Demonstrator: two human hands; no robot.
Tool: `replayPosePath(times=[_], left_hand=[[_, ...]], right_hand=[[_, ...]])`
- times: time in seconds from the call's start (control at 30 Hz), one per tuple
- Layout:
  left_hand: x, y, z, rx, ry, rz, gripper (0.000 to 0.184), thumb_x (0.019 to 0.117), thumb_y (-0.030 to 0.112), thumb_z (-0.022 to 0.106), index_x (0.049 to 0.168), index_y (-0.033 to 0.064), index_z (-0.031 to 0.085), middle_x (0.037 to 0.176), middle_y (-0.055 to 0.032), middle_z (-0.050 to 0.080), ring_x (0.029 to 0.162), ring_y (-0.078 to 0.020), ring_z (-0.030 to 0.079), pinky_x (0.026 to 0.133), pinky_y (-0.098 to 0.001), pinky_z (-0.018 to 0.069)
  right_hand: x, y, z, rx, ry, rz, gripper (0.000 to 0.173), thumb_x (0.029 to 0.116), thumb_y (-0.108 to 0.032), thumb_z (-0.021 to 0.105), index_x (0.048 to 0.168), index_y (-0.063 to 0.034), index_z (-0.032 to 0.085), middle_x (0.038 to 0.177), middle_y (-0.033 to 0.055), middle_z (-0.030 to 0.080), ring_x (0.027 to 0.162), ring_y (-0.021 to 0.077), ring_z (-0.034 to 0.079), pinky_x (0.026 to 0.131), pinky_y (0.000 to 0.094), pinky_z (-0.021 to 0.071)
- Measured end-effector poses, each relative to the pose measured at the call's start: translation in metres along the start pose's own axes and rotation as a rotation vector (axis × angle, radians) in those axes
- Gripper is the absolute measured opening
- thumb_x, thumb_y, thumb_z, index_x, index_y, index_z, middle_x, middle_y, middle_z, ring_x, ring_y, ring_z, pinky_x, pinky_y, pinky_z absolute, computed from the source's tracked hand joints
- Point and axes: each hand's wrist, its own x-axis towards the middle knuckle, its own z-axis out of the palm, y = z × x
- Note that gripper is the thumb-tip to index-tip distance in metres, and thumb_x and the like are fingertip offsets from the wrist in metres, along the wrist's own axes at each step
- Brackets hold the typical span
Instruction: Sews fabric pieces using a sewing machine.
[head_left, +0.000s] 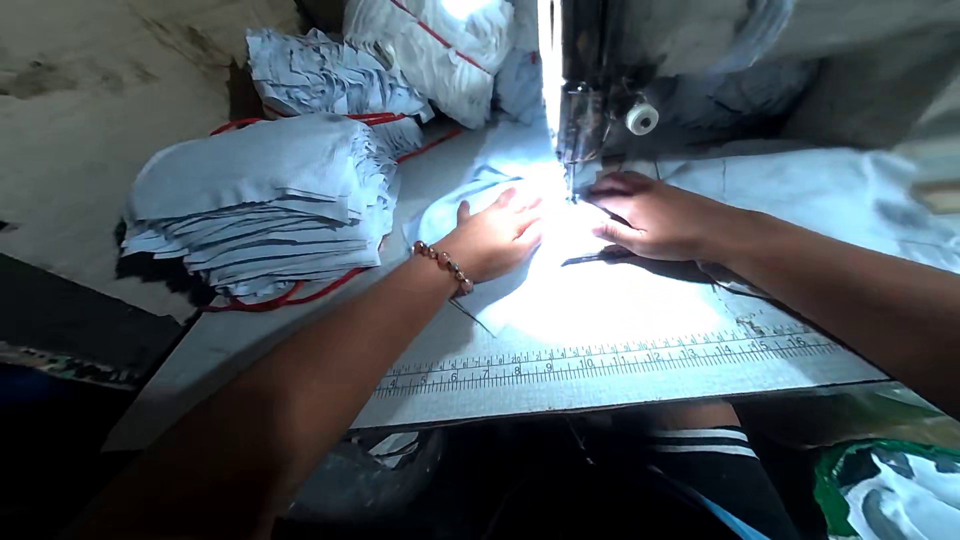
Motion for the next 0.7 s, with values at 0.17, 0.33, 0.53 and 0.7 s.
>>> replayPosePath(times=[0.17,0.33,0.53,0.7], left_hand=[[-0.022,0.047,0.0,0.031,-0.105,-0.226,0.054,0.1132,0.038,0.022,0.16,0.0161,0.036,0.17,-0.0079,0.024,0.158,-0.0419,0.005,0.111,-0.0816,0.008],[-0.025,0.062,0.001,0.039,-0.14,-0.268,0.058,0.1124,0.045,0.019,0.158,0.0157,0.041,0.165,-0.0154,0.032,0.156,-0.0463,0.006,0.11,-0.0833,0.0065],[-0.007,0.058,-0.014,0.059,-0.19,-0.167,0.051,0.1132,0.037,0.027,0.144,0.0066,0.055,0.145,-0.0218,0.054,0.145,-0.0466,0.036,0.109,-0.077,0.0218],[0.037,0.009,-0.083,-0.153,-0.021,-0.244,0.036,0.1095,0.03,0.048,0.102,0.0023,0.07,0.09,-0.0073,0.07,0.076,-0.0127,0.066,0.072,-0.0326,0.0547]], right_hand=[[-0.007,-0.009,0.007,0.072,0.186,-0.387,0.051,0.1011,-0.048,0.048,0.114,-0.0051,0.073,0.12,0.0124,0.069,0.116,0.0244,0.065,0.1,0.0393,0.0519],[-0.01,-0.013,0.012,0.096,0.172,-0.44,0.049,0.1001,-0.05,0.047,0.111,-0.011,0.075,0.113,0.0049,0.072,0.109,0.0177,0.065,0.09,0.0361,0.0541],[-0.006,-0.006,0.015,0.091,0.164,-0.375,0.052,0.101,-0.051,0.047,0.116,-0.0089,0.074,0.119,0.008,0.07,0.112,0.0198,0.065,0.095,0.0363,0.0533],[-0.004,-0.009,0.015,0.046,0.192,-0.329,0.056,0.0979,-0.054,0.05,0.108,-0.0042,0.074,0.111,0.009,0.07,0.105,0.0219,0.067,0.09,0.0406,0.0558]])
